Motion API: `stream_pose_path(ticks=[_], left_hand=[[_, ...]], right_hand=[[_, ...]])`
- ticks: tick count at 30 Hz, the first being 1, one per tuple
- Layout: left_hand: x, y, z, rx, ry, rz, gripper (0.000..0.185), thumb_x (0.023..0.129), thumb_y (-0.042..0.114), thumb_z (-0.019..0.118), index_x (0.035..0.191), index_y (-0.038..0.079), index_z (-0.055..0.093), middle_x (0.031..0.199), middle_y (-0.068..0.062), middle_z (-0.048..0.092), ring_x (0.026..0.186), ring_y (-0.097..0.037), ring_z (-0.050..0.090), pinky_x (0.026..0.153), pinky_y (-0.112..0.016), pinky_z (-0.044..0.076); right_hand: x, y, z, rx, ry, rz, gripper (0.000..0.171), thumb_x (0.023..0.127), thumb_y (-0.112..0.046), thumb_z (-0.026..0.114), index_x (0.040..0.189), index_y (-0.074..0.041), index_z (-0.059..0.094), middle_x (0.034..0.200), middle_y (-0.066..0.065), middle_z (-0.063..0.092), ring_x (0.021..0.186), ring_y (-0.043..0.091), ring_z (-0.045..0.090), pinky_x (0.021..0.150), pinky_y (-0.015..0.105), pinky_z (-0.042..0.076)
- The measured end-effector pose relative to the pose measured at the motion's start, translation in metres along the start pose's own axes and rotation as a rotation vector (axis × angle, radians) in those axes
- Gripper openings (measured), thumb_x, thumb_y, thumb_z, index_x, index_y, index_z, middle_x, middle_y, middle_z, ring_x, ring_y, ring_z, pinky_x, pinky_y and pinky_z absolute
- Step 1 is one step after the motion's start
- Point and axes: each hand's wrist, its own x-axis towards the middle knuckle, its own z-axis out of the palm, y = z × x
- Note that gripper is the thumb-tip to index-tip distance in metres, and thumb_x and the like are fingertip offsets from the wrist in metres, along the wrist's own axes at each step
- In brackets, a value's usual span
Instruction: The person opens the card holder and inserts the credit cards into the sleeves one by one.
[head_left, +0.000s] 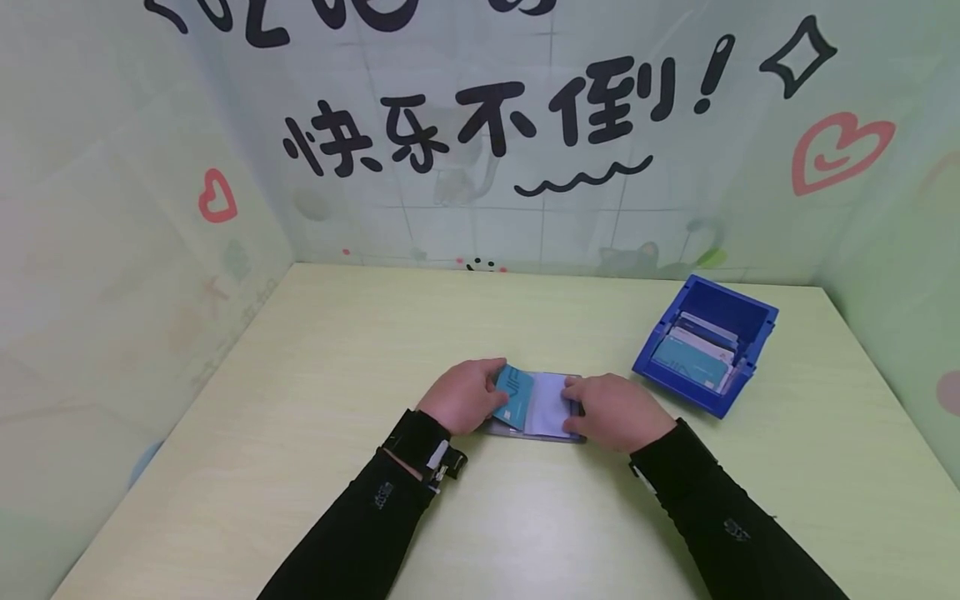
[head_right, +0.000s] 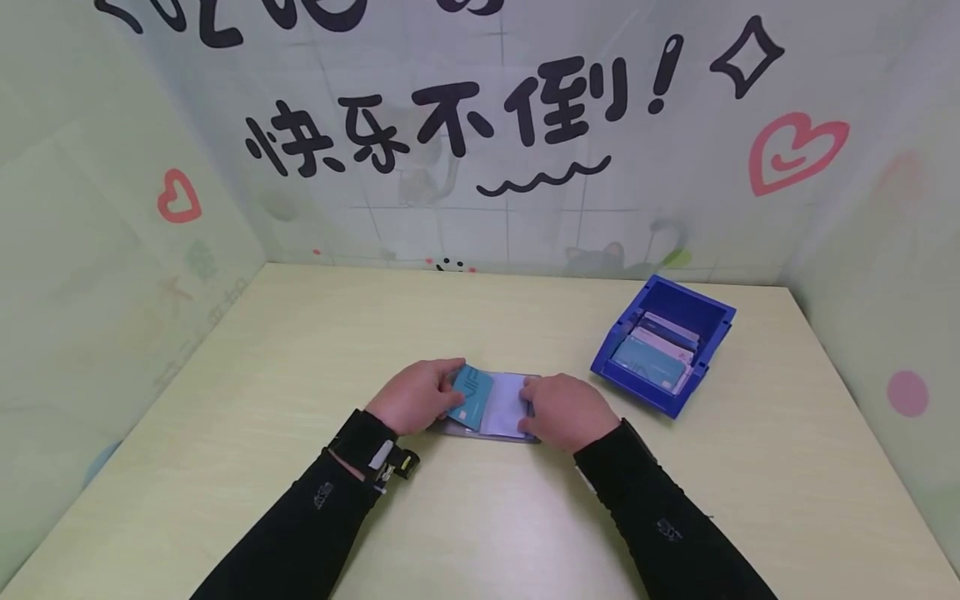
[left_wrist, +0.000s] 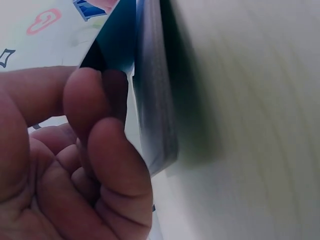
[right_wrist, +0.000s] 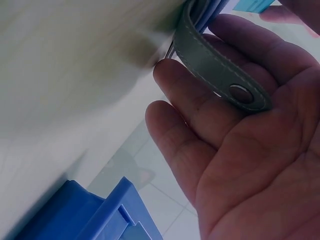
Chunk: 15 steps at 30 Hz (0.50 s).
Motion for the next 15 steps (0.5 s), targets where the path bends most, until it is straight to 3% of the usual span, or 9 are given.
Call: stream_pose_path(ticks=[15], left_hand=[[0.0016,0.0064,0.0082,0.023,0.038,-0.039,0.06,0.098,0.022,0.075,0.153,0.008,0.055,0.082,0.0,0.064,0.076,-0.015,0.059,0.072,-0.03,0.048]], right_hand=[[0.0012,-0.0003,0.0014,0.006,-0.004,0.003,0.057,0.096,-0.038,0.076,0.144,-0.009,0.066,0.151,0.009,0.062,0.134,0.036,0.063,0.111,0.051,0.051]])
